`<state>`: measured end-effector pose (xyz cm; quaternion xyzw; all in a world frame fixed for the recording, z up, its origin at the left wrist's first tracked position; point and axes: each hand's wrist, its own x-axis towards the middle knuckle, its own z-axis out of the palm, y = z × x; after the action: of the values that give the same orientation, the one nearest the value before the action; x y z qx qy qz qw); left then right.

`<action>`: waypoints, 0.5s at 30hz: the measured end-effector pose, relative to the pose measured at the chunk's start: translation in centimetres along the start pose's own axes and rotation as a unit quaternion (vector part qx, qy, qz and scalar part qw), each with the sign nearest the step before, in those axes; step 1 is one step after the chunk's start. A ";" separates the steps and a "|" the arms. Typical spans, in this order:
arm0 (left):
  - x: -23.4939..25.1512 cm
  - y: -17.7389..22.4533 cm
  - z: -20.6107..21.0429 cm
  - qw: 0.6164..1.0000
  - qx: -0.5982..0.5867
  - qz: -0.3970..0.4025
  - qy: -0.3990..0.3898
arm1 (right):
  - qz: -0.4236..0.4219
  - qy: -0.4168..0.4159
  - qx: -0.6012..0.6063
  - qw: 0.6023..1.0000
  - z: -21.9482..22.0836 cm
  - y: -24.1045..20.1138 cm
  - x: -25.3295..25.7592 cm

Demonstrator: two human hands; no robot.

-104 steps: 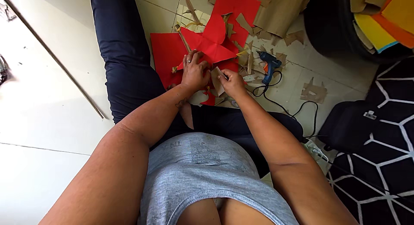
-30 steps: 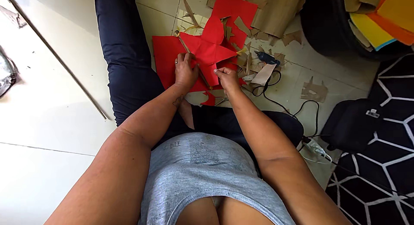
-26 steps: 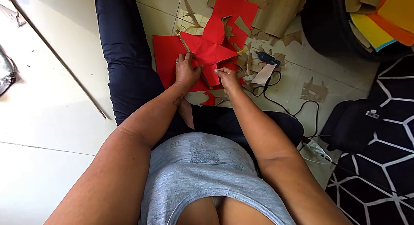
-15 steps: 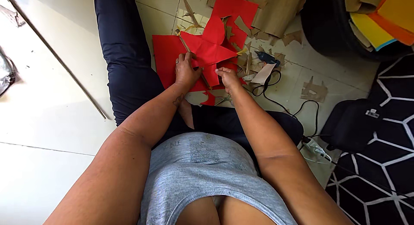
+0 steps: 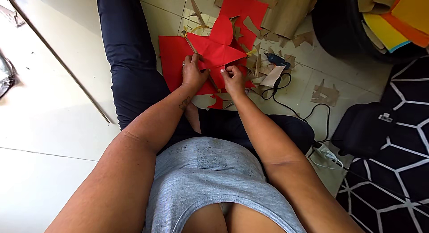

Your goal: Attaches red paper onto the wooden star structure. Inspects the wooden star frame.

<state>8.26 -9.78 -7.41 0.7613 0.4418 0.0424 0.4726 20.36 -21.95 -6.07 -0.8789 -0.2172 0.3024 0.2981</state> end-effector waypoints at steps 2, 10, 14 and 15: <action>0.0 -0.1 0.0 1.000 -0.004 0.003 0.000 | -0.003 -0.006 -0.006 1.000 0.1 0.3 0.2; 0.0 0.0 0.1 1.000 -0.001 0.007 0.001 | 0.003 -0.005 -0.004 1.000 -0.6 1.1 0.5; -0.1 0.0 0.1 1.000 0.000 -0.001 -0.002 | -0.064 0.081 -0.001 0.995 -0.1 1.3 -0.2; -0.1 0.0 0.1 1.000 -0.001 0.000 -0.002 | -0.093 0.089 -0.008 0.992 0.1 1.3 -0.4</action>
<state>8.28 -9.95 -7.42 0.7609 0.4409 0.0416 0.4741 20.24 -23.06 -6.81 -0.8807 -0.2733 0.1918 0.3360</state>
